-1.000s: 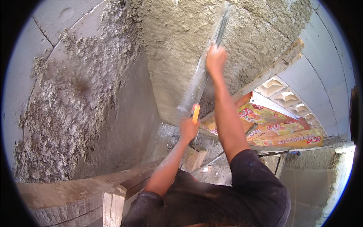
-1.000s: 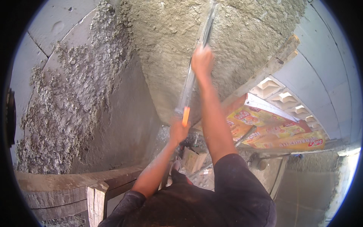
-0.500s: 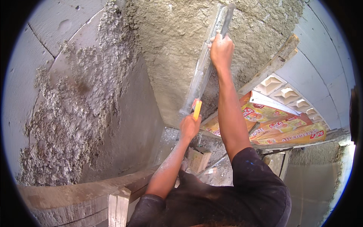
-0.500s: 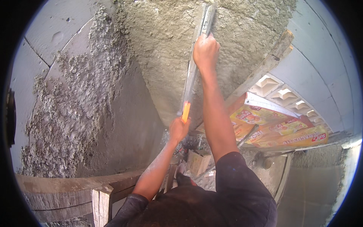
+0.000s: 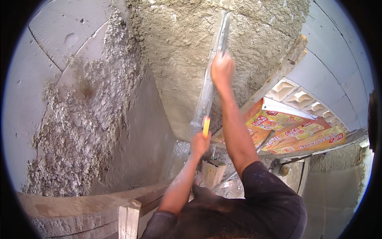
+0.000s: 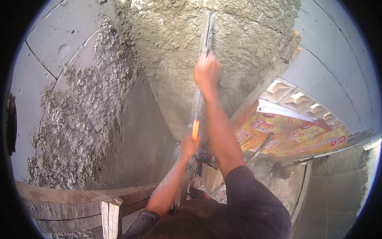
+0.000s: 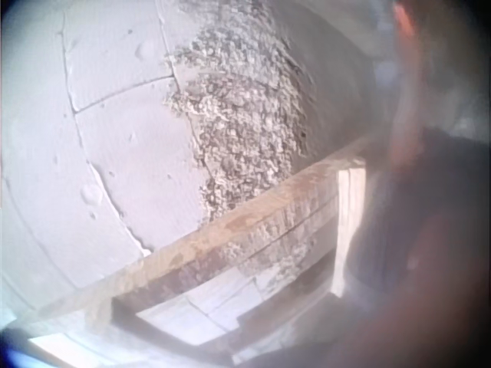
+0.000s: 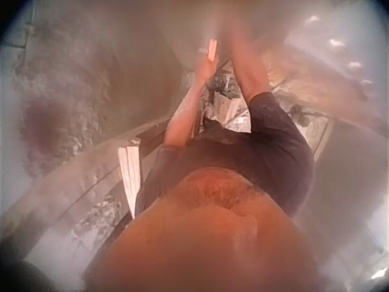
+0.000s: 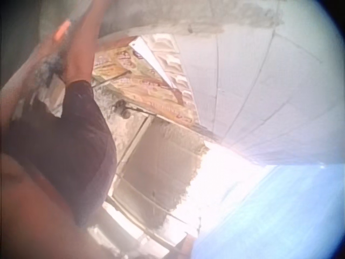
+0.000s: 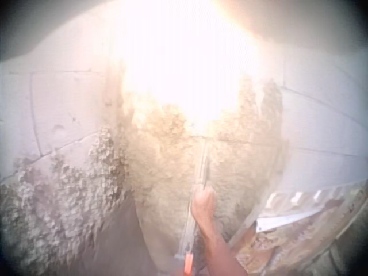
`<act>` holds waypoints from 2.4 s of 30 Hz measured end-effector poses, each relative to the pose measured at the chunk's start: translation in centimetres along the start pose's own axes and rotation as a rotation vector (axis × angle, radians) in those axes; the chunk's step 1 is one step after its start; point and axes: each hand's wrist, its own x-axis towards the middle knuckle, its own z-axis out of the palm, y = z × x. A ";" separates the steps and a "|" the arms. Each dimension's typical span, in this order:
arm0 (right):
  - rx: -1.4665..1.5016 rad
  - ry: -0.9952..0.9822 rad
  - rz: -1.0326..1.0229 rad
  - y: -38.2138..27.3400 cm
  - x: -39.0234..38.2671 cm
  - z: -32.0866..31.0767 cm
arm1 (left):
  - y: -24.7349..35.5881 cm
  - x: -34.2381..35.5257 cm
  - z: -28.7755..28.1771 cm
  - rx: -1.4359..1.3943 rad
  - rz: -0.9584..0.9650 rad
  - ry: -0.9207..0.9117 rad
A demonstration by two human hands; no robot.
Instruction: The person smooths wet plaster onto a wall using a long metal leveling tool, repeatedly sliding it vertically and horizontally over the surface while standing on a wooden scaffold.
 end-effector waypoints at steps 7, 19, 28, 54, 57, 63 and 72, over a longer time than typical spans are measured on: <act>-0.140 -0.087 0.062 7.2 -3.3 2.8 | -3.7 -1.4 3.2 0.052 -0.156 -0.132; 0.057 -0.032 -0.114 -1.3 0.9 0.5 | -0.8 1.5 -0.9 -0.109 -0.007 -0.016; -0.003 -0.006 -0.015 -0.9 2.6 2.4 | -0.6 3.2 -1.4 -0.104 0.013 0.021; -0.139 -0.243 0.233 8.7 -7.8 6.1 | -9.4 -4.8 3.4 -0.010 -0.217 -0.186; -0.160 -0.304 0.235 11.8 -10.2 6.0 | -10.7 -6.4 5.1 0.048 -0.247 -0.207; -0.059 -0.045 -0.168 -1.5 1.5 1.4 | 1.1 0.6 -3.2 -0.014 -0.071 0.031; -0.140 -0.187 0.242 6.3 -6.8 6.4 | -7.7 -3.9 2.3 -0.060 -0.174 -0.024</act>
